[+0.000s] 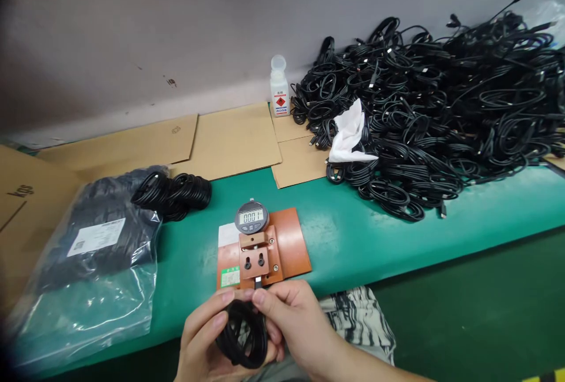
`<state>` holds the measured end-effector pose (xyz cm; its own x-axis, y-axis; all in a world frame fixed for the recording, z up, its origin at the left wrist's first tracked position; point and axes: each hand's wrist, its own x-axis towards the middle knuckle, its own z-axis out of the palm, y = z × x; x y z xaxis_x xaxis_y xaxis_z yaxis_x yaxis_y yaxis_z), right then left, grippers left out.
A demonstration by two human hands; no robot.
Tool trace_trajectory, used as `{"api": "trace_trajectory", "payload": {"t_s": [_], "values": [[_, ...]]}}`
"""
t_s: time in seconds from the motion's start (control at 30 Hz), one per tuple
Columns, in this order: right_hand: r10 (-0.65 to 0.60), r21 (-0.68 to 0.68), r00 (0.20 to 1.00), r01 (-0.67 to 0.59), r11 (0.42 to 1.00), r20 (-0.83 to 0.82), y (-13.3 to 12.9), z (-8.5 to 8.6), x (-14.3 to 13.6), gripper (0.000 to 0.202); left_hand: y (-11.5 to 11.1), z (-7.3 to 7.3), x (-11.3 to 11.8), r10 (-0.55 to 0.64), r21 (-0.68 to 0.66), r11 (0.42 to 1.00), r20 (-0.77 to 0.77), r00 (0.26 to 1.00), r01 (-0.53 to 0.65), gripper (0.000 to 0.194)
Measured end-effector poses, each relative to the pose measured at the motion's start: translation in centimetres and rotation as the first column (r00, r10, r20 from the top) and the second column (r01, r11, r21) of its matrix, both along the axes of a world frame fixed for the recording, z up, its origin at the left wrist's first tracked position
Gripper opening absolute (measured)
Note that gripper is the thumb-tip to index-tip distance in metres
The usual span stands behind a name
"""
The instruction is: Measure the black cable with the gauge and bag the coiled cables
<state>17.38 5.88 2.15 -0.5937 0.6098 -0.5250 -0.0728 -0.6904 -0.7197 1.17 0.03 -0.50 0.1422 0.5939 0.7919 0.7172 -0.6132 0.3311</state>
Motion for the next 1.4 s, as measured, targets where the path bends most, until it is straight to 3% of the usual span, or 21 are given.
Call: {"api": "trace_trajectory", "payload": {"t_s": [0.13,0.3,0.57,0.93,1.4], "values": [[0.003,0.007,1.000,-0.003,1.000,0.007,0.1,0.1,0.0,0.069,0.1,0.2,0.3,0.042,0.024,0.999,-0.009,0.999,-0.042,0.084],[0.008,0.012,1.000,-0.008,1.000,-0.001,0.0,0.2,0.0,0.068,0.0,-0.3,0.2,-0.001,0.018,1.000,0.017,1.000,0.000,0.082],[0.014,-0.005,1.000,-0.014,1.000,-0.004,0.2,0.2,-0.2,0.070,0.3,0.1,0.2,0.004,0.028,1.000,0.031,1.000,-0.005,0.071],[0.005,0.028,1.000,-0.004,1.000,-0.021,0.4,0.3,-0.1,0.069,-0.7,-1.3,-0.6,-0.007,-0.022,1.000,0.044,0.999,0.008,0.076],[-0.056,-0.059,0.998,0.054,0.997,-0.016,0.0,0.3,-0.1,0.069,0.1,0.4,0.0,0.097,-0.034,0.995,-0.025,0.995,-0.098,0.077]]}}
